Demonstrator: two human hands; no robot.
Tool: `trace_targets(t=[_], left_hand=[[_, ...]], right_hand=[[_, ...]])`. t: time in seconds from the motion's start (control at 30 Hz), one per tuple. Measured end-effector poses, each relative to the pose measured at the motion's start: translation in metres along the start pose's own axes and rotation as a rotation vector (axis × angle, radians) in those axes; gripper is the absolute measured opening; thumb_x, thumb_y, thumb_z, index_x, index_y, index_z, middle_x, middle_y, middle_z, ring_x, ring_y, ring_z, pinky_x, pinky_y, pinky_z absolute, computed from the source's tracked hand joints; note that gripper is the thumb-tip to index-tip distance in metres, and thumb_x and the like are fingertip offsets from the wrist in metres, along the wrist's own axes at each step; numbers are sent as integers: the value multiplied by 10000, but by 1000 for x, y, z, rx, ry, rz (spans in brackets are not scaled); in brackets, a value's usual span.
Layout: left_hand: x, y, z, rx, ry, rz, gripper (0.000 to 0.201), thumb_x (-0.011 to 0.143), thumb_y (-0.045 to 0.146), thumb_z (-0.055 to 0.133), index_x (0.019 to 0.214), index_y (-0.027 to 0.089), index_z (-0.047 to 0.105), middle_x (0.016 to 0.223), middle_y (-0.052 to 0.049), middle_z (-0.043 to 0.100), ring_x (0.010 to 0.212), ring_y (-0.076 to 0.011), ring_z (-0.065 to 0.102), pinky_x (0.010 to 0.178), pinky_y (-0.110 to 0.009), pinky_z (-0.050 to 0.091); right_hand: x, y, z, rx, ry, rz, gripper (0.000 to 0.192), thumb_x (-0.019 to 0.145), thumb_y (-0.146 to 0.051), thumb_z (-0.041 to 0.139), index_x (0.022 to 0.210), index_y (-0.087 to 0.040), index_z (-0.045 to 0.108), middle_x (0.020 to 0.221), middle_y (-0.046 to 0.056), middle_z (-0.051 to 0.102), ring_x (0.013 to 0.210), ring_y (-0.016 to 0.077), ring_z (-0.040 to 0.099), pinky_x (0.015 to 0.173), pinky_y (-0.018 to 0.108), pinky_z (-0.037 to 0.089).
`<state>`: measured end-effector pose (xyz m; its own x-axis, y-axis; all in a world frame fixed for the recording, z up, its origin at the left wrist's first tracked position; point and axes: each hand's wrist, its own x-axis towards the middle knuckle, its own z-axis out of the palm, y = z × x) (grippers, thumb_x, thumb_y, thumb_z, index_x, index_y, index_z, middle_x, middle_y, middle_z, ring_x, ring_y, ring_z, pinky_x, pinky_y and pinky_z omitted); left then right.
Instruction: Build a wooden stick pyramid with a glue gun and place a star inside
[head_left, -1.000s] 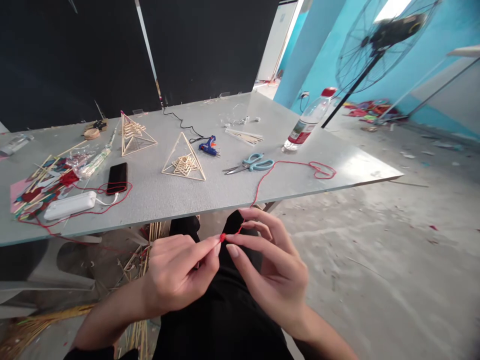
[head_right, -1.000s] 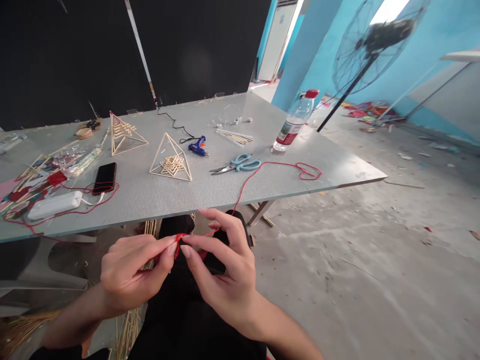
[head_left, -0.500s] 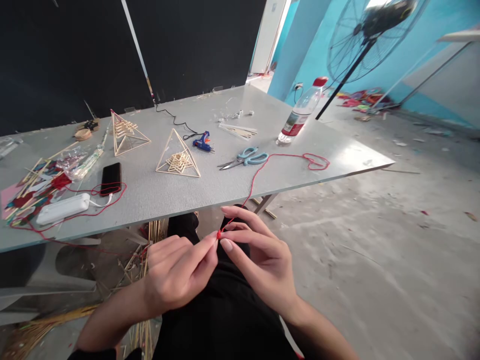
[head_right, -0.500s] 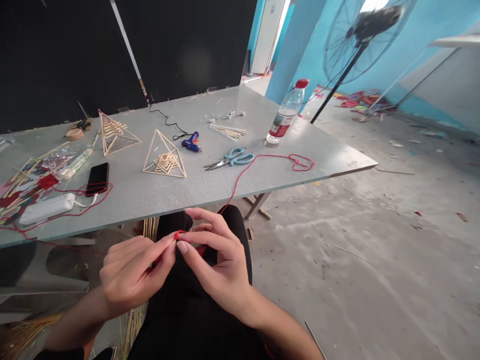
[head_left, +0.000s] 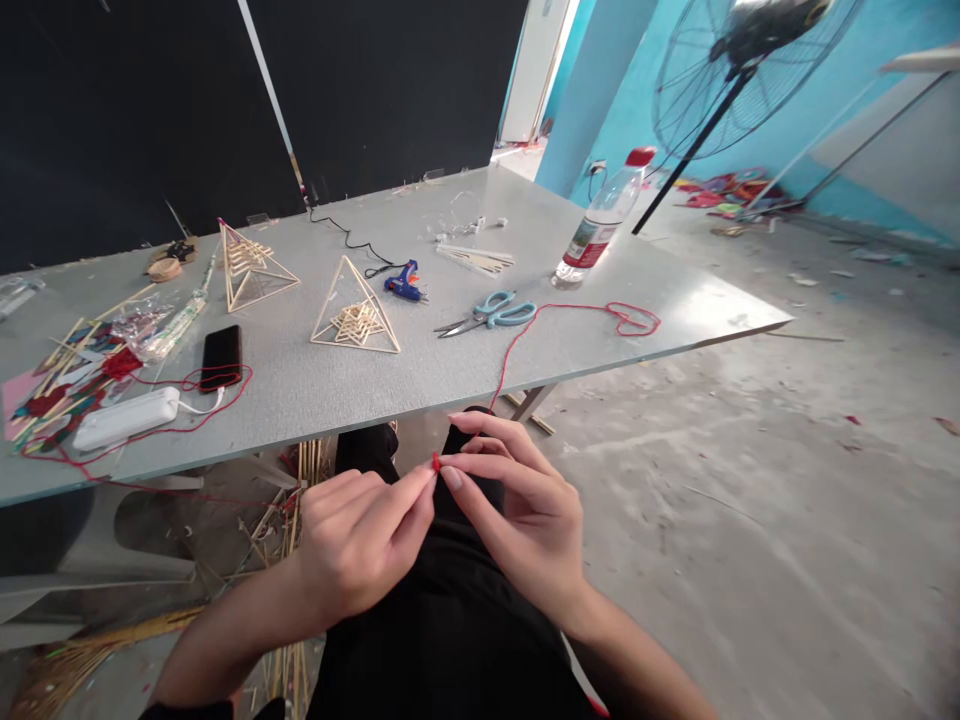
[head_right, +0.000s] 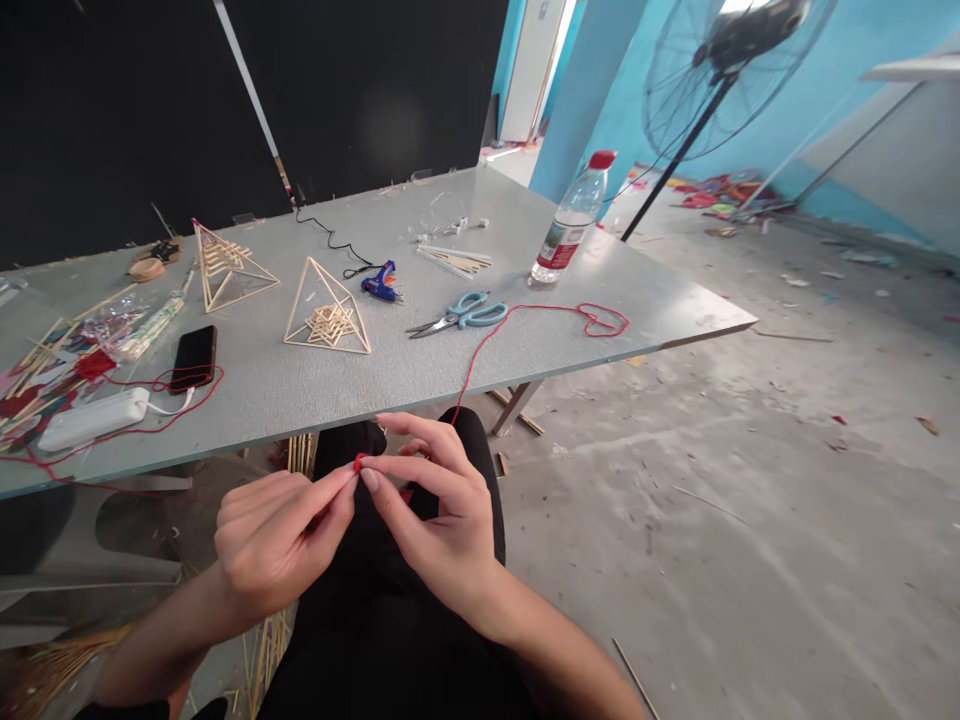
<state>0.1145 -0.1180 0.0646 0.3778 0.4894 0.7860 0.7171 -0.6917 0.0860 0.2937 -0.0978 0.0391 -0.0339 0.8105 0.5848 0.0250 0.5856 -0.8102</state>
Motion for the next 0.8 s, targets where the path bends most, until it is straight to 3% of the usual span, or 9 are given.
trace_targets(t=[0.33,0.57,0.8], left_hand=[[0,-1,1,-52,-70,-67,171,916,64,708,1079,116,707,661,13,689,523,-99,578,569,-259,440],[5,-2,2,-285,-104,-231,99,938,116,706,1026,144,741,638,34,668,502,-66,544,532,-208,431],[7,-4,-3,-457,-180,-393,104,973,164,662,941,174,760,590,48,630,464,-50,494,477,-176,388]], right_hand=[[3,2,-2,-100,-21,-25,161,923,-122,725,986,-261,778,1160,70,717,971,195,665,760,355,591],[3,4,-1,-240,2,-195,215,889,-66,713,1001,-248,737,1106,72,726,1050,234,628,902,435,568],[0,3,-4,-46,-95,33,85,963,-167,673,988,-237,715,1133,86,697,1051,217,658,888,394,576]])
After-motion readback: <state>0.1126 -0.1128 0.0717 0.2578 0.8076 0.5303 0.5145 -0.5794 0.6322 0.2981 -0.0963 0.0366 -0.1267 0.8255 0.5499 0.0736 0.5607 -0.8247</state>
